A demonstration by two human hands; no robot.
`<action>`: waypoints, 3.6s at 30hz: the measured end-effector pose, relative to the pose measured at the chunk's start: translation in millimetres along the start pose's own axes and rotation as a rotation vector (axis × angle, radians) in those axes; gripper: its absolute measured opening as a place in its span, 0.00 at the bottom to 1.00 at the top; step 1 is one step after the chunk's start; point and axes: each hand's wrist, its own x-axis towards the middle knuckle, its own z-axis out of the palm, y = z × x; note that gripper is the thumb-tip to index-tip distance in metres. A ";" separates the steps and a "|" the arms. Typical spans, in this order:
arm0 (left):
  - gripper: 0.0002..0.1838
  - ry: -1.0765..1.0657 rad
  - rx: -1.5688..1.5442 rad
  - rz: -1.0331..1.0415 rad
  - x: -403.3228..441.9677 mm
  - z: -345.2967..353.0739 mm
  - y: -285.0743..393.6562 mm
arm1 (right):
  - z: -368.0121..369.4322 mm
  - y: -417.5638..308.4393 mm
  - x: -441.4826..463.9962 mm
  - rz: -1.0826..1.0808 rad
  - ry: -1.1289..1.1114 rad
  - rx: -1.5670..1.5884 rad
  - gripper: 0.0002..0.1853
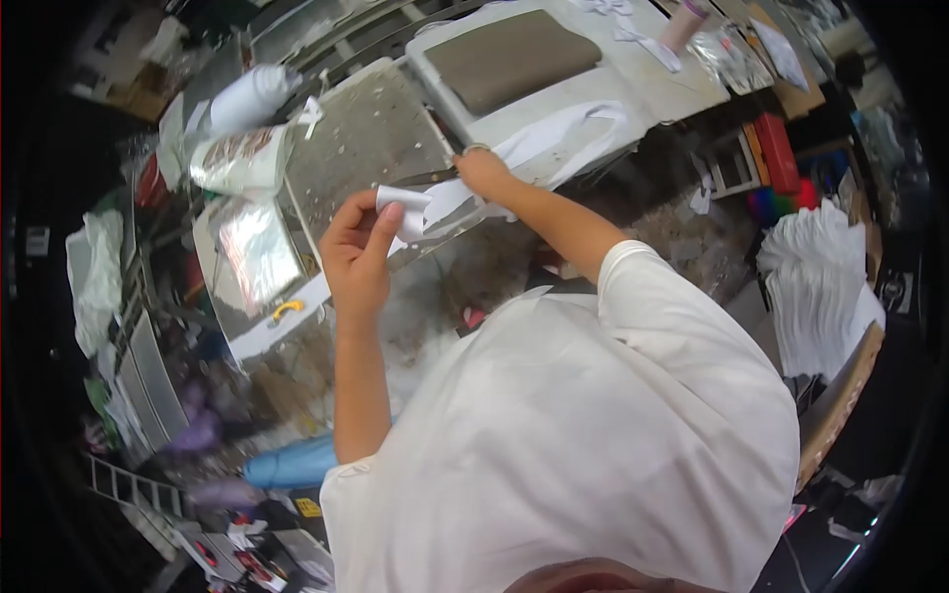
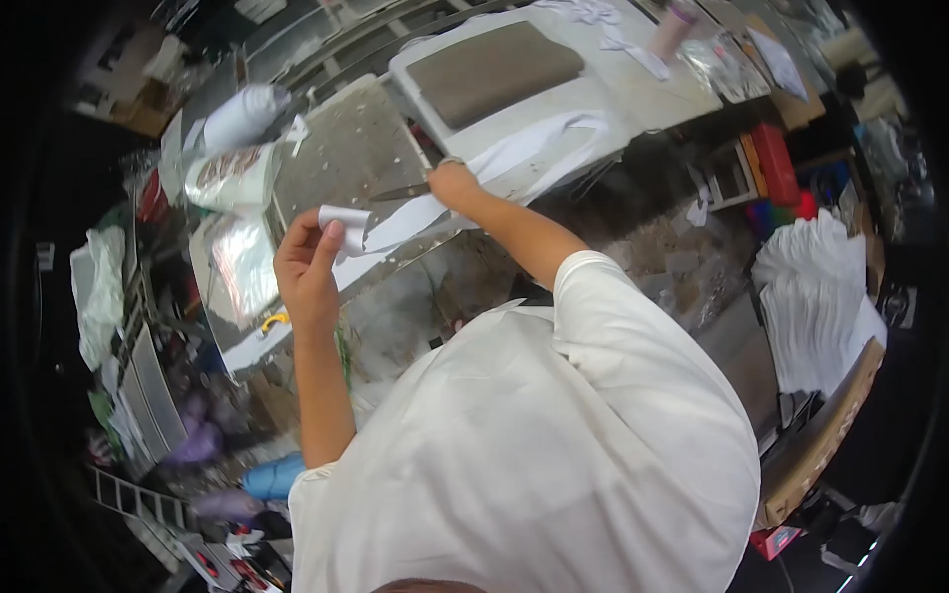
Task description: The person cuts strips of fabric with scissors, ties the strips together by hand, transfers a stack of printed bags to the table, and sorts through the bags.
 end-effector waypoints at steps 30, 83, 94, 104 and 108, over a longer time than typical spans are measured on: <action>0.16 0.482 0.275 -0.340 162.0 49.7 -192.9 | -238.6 405.8 -147.3 0.079 0.422 1.112 0.11; 0.20 -0.521 0.228 -0.029 314.1 355.4 -138.7 | -456.6 325.5 -50.0 -0.460 0.077 0.743 0.10; 0.14 -0.053 0.698 -0.168 280.1 75.0 -41.2 | -408.1 487.6 -101.5 0.092 -0.099 0.536 0.10; 0.18 0.220 1.364 -0.459 233.1 -137.2 -106.6 | -261.2 545.1 -45.6 0.157 -0.274 0.397 0.10; 0.22 0.547 1.587 -0.501 197.7 -192.0 -173.8 | -213.1 549.0 -7.8 0.069 -0.045 0.308 0.12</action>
